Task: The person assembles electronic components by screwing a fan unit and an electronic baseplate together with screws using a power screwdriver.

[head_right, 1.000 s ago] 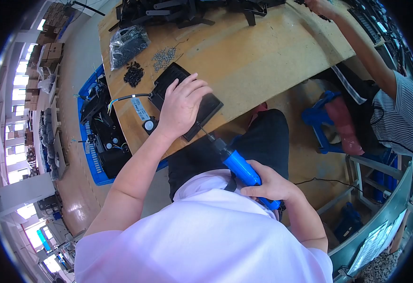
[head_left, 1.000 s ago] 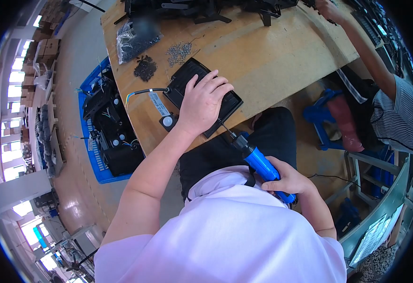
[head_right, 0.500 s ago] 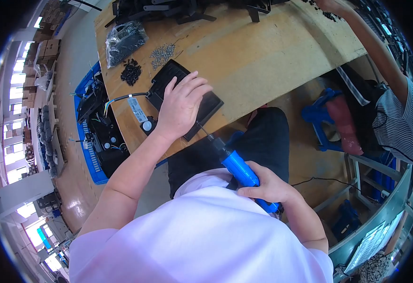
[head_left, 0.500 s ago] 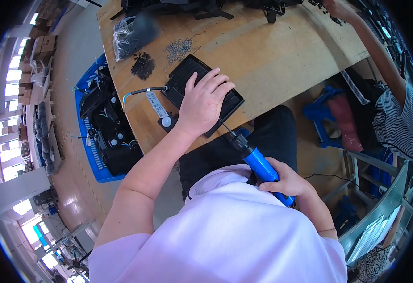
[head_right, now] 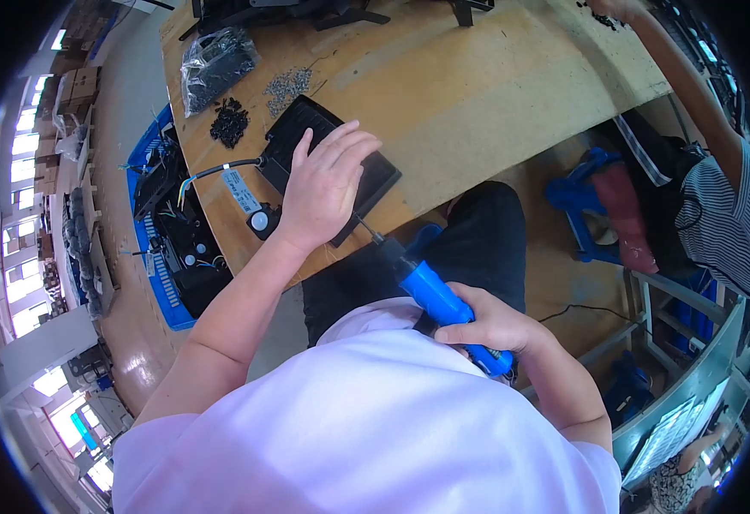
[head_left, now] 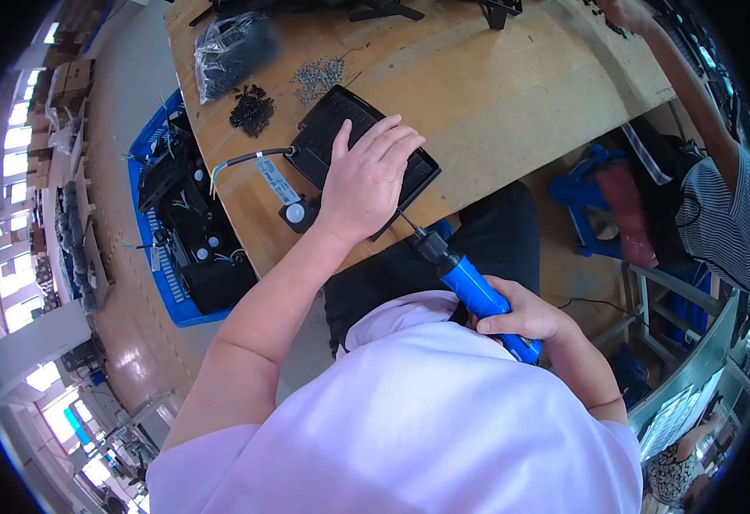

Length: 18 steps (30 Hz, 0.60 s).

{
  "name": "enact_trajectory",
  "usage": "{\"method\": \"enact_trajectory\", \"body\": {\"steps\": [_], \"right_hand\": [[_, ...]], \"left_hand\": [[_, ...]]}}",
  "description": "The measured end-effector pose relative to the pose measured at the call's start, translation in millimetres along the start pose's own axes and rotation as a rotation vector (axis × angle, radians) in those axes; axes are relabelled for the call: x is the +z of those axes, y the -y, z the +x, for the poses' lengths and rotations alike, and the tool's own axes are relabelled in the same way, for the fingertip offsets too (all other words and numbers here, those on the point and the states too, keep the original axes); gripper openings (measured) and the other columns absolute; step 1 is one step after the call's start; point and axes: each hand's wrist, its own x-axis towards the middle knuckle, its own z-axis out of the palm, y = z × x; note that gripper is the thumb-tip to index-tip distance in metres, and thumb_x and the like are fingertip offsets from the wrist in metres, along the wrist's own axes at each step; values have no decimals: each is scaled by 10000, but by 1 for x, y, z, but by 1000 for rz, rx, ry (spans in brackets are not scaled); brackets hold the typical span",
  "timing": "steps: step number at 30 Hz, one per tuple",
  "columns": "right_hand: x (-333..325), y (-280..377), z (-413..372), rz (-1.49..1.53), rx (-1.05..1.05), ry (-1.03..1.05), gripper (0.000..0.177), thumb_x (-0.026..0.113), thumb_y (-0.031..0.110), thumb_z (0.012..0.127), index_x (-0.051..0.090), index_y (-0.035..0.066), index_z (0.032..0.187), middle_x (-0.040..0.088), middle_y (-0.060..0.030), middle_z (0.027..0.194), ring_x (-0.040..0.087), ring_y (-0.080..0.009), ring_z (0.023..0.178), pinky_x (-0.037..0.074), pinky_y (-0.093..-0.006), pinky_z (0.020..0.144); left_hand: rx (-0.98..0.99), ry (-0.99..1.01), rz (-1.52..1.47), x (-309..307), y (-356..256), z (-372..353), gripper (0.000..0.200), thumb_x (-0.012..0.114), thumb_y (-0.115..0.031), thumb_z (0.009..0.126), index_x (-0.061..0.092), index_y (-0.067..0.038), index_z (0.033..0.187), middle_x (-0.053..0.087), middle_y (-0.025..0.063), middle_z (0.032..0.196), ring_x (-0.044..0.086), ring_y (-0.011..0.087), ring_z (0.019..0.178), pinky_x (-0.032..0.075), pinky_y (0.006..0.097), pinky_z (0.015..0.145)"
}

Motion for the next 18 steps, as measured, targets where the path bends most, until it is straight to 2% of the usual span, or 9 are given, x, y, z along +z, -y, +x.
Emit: {"method": "enact_trajectory", "body": {"steps": [3,6,11,14,17,18], "right_hand": [[-1,12,-4,194,118,90,674,817,292,836,477,17,1349,612,-56,877,593,-124,637,503,-274,620],[0,9,-2,268,87,130,665,822,299,837,474,20,1331,590,-45,817,566,-118,584,487,-267,561],[2,7,-4,388,51,187,597,837,323,833,473,34,1207,560,-38,786,560,-122,593,489,-270,519],[1,4,-4,288,-6,161,602,835,299,837,469,7,1216,569,-48,786,576,-139,609,501,-290,552],[7,16,-9,-124,-51,-12,635,826,281,843,469,-19,1273,583,-60,799,588,-137,620,505,-307,586],[6,13,-8,-273,-72,-61,698,823,305,826,476,-33,1328,655,-127,869,660,-219,699,534,-355,682]], "left_hand": [[0,10,9,0,0,0,384,606,-36,893,621,-136,1263,630,36,1312,500,241,1368,277,569,1165],[3,11,17,0,-1,0,393,601,-41,898,609,-137,1278,624,39,1324,496,242,1372,274,571,1166],[18,19,30,1,-1,0,405,578,-60,916,587,-137,1314,605,62,1354,482,251,1383,269,574,1166],[29,23,30,-1,0,-1,432,557,-82,933,563,-137,1362,589,90,1377,467,263,1394,259,574,1172],[38,22,16,1,5,-3,438,547,-86,940,556,-139,1375,586,101,1381,464,270,1396,256,568,1177],[19,45,1,-1,5,-1,429,544,-91,941,567,-134,1367,586,110,1384,455,273,1404,243,570,1185]]}}
